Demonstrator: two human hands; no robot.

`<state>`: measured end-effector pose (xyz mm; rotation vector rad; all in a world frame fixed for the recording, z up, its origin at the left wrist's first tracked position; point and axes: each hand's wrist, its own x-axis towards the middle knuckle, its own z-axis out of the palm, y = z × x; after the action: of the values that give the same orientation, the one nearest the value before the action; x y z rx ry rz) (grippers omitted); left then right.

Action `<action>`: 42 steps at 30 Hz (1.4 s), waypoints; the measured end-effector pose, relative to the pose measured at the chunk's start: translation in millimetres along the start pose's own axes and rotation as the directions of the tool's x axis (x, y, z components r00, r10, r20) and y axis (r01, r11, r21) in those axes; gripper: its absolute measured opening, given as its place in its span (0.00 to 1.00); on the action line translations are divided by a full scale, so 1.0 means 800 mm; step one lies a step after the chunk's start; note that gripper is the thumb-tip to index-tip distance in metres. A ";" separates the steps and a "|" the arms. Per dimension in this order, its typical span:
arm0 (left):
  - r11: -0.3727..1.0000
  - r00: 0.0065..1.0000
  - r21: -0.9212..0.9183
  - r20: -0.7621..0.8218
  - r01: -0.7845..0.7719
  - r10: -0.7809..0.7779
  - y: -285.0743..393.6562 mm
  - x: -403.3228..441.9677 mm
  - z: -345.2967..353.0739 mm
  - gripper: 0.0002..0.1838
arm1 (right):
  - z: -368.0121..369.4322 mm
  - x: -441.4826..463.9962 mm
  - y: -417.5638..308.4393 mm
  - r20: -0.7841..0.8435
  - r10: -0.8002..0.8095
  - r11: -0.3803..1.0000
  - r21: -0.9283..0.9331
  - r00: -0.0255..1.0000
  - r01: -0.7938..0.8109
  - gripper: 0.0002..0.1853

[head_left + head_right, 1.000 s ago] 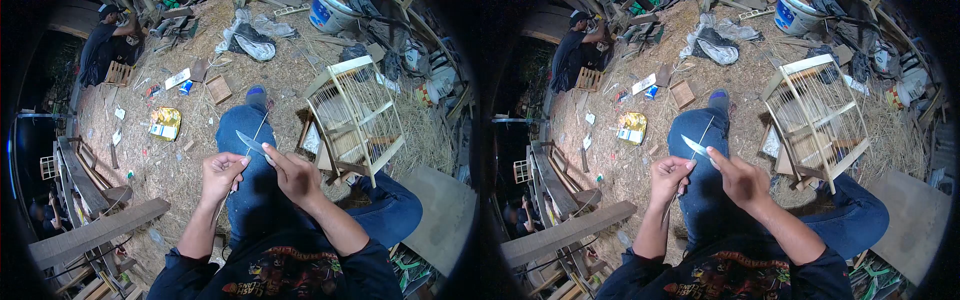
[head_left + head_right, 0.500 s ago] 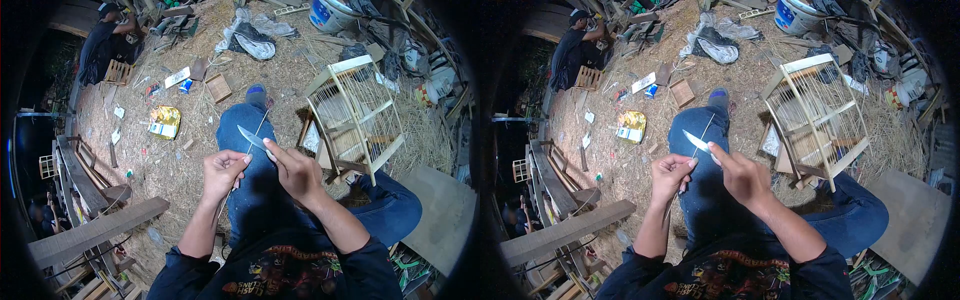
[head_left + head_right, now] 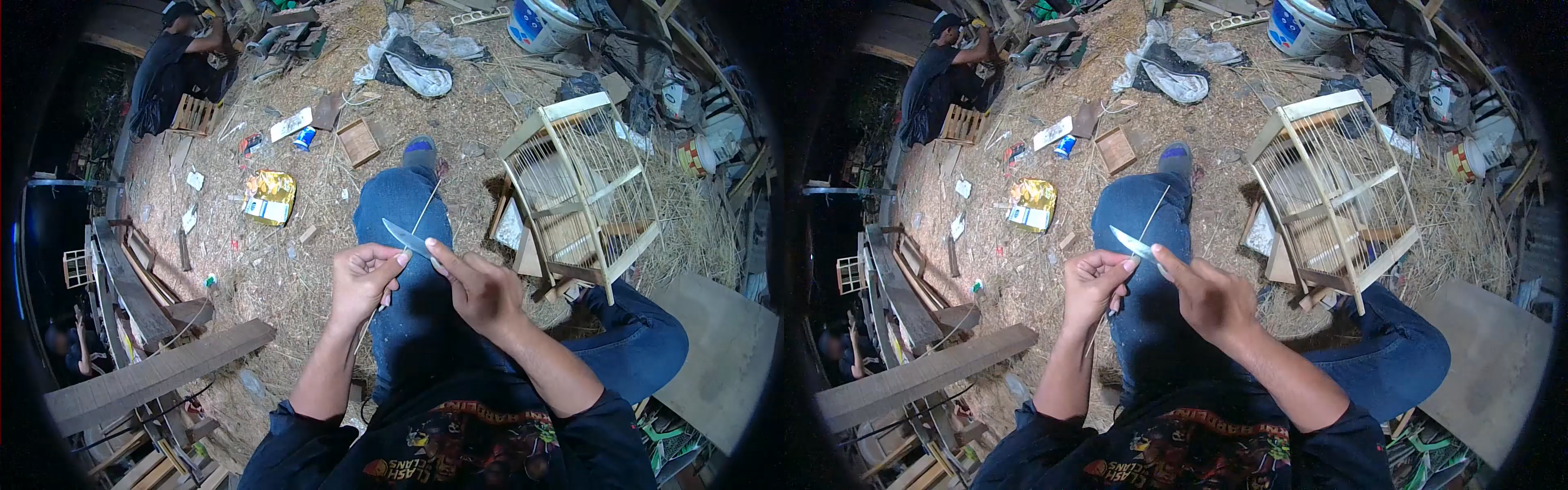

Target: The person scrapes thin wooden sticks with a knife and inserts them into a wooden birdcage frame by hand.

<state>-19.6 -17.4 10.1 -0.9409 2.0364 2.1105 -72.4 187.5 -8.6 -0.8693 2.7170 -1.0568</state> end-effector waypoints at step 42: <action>1.000 0.999 -0.001 0.049 -0.018 0.018 -0.003 0.002 -0.008 0.07 | 0.010 0.001 -0.002 -0.032 -0.056 0.998 0.039 0.998 0.058 0.25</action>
<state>-17.0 -23.8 7.7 -0.8656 2.0287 2.1207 -69.6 181.3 -13.7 -0.9374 2.7009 -1.1400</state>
